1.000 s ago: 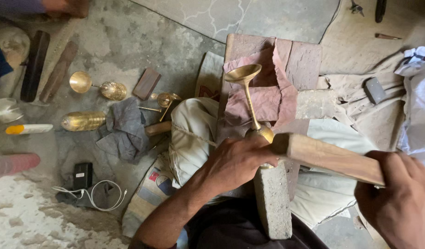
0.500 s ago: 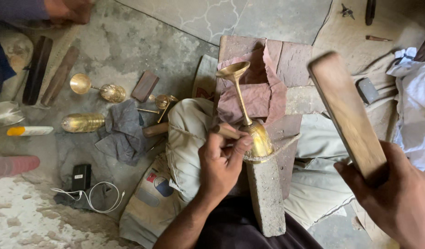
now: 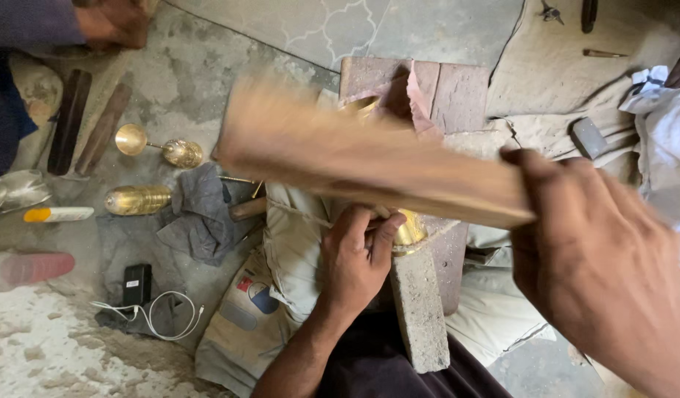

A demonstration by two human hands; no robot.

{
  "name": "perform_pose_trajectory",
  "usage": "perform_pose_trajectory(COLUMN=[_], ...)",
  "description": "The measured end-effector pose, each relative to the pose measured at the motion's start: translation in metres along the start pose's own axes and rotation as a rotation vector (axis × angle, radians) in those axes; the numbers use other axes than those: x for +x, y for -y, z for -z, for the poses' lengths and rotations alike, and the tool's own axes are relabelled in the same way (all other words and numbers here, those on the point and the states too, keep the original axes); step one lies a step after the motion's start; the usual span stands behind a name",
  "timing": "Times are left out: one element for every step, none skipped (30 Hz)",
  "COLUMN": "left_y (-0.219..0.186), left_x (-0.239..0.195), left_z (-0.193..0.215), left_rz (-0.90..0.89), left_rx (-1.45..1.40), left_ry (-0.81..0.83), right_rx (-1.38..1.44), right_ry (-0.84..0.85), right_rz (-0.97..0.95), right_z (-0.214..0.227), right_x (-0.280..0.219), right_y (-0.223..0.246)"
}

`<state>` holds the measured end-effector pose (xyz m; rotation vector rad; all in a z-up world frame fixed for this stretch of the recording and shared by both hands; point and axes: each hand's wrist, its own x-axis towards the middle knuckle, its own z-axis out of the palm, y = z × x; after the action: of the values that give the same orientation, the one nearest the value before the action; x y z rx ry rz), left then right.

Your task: The person hammers a brass oil lamp on a wooden block using a wooden mallet and a metal punch. They repeatedly strike the punch to shape the lamp's body, occasionally rotating the lamp to work on different sections.

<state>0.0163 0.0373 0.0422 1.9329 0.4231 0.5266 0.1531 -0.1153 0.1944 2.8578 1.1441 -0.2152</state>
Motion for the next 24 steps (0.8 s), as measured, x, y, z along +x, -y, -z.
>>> perform_pose_trajectory(left_y=[0.001, 0.001, 0.002, 0.003, 0.004, 0.005, 0.005, 0.006, 0.008, 0.009, 0.010, 0.011, 0.013, 0.016, 0.019, 0.021, 0.023, 0.024, 0.025, 0.025, 0.025, 0.025, 0.024, 0.023], left_x=[-0.003, -0.005, -0.008, -0.011, -0.012, -0.012, -0.013, -0.012, -0.014, -0.016, -0.018, -0.020, -0.020, -0.019, -0.020, -0.022, -0.024, -0.026, -0.026, -0.026, -0.028, -0.029, -0.031, -0.032], left_z=[-0.001, -0.002, -0.003, -0.005, -0.006, -0.008, -0.008, -0.010, -0.011, -0.011, -0.012, -0.012, -0.014, -0.016, -0.017, -0.017, -0.018, -0.018, -0.020, -0.022, -0.023, -0.023, -0.024, -0.024], left_rz=[0.010, 0.020, 0.034, 0.051, 0.063, 0.075, 0.050, 0.025, 0.005, 0.012, 0.015, 0.017, -0.013, -0.042, -0.069, -0.051, -0.033, -0.015, -0.012, -0.009, -0.001, -0.066, -0.127, -0.188], left_rx=[-0.001, -0.001, 0.000, -0.016, -0.032, -0.048, -0.019, 0.010, 0.040, 0.012, -0.016, -0.045, 0.038, 0.121, 0.201, 0.151, 0.103, 0.055, 0.064, 0.074, 0.082, 0.149, 0.216, 0.283], left_ry=[-0.012, -0.023, -0.038, -0.062, -0.086, -0.110, -0.117, -0.125, -0.128, -0.127, -0.129, -0.130, -0.150, -0.169, -0.183, -0.169, -0.163, -0.156, -0.152, -0.147, -0.142, -0.158, -0.177, -0.196], right_rx=[-0.088, -0.176, -0.213, -0.250, -0.238, -0.227, -0.218, -0.208, -0.198, -0.187, -0.180, -0.159, -0.138, -0.102, -0.073, -0.044, -0.021, -0.033, -0.044, -0.090, -0.062, -0.034, 0.069, 0.044], right_ry=[-0.094, -0.186, -0.193, -0.202, -0.133, -0.063, -0.088, -0.113, -0.123, -0.132, -0.137, -0.129, -0.125, -0.108, -0.125, -0.141, -0.199, -0.218, -0.242, -0.226, -0.238, -0.251, -0.294, -0.290], right_rz=[0.098, 0.198, 0.233, 0.267, 0.228, 0.190, 0.200, 0.211, 0.213, 0.215, 0.211, 0.198, 0.184, 0.160, 0.153, 0.147, 0.167, 0.186, 0.198, 0.209, 0.208, 0.208, 0.200, 0.230], right_z=[0.005, 0.009, 0.008, 0.009, 0.004, 0.000, -0.001, -0.001, -0.005, -0.008, -0.010, -0.009, -0.009, -0.008, -0.009, -0.008, -0.009, -0.010, -0.011, -0.012, -0.014, -0.015, -0.017, -0.018], right_x=[0.002, 0.001, 0.005, 0.004, 0.008, 0.010, 0.008, 0.005, 0.004, 0.001, 0.000, -0.002, -0.002, -0.004, -0.005, -0.008, -0.008, -0.009, -0.009, -0.011, -0.012, -0.013, -0.013, -0.013], right_y=[0.001, 0.000, 0.000, -0.002, -0.002, -0.004, -0.008, -0.013, -0.016, -0.020, -0.021, -0.023, -0.025, -0.026, -0.026, -0.026, -0.026, -0.027, -0.027, -0.028, -0.029, -0.030, -0.031, -0.033])
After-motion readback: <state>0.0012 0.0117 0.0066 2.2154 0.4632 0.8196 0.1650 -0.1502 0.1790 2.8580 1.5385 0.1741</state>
